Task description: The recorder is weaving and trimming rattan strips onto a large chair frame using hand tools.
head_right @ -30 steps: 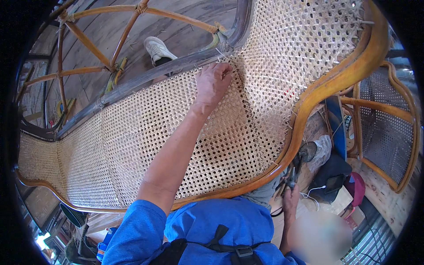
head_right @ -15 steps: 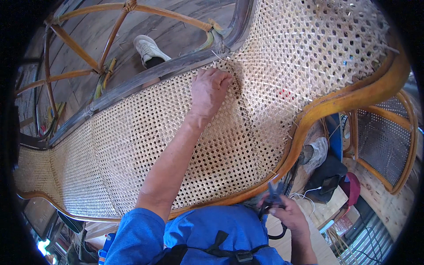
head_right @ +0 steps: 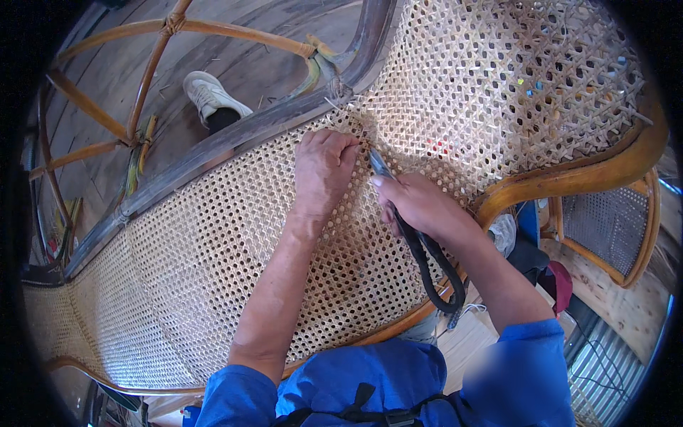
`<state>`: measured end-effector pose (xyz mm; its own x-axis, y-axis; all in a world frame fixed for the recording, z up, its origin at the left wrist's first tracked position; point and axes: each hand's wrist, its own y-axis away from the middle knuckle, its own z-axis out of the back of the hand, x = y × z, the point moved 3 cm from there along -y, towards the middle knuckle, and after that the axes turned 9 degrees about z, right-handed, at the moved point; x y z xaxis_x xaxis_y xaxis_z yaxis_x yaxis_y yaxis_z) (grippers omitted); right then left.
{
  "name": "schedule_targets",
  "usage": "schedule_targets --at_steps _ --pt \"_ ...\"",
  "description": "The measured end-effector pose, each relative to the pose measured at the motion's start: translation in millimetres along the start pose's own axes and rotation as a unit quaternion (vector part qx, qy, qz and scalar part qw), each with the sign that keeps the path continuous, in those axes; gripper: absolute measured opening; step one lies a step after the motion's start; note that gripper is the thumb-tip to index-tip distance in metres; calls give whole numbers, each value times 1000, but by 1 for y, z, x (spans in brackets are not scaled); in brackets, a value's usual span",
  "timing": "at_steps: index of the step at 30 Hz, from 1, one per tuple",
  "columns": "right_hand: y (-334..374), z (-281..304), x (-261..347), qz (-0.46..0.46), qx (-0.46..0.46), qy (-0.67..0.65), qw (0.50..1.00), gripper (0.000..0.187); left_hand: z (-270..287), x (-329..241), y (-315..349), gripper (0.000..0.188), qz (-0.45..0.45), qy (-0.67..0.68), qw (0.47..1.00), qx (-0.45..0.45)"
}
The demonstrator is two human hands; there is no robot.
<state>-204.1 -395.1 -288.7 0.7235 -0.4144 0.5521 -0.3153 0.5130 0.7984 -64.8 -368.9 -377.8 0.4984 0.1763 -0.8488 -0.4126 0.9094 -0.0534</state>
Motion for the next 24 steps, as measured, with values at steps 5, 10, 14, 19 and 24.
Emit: schedule_targets --at_steps 5,10,14,19,24 --pt "-21 -2 4 -4 -31 45 998 42 0 1 2 10 7 -8 1000 -5" --pt "-24 -1 18 -13 -24 104 994 40 1 3 1 10 2 9 1000 -1" --pt "-35 1 12 14 14 169 986 42 0 2 0 9 6 13 1000 -7" --pt "-36 1 13 18 14 180 983 44 -1 3 -1 9 2 15 1000 -5" --pt "-19 3 17 4 1 255 967 44 0 -3 -1 9 -5 11 1000 4"
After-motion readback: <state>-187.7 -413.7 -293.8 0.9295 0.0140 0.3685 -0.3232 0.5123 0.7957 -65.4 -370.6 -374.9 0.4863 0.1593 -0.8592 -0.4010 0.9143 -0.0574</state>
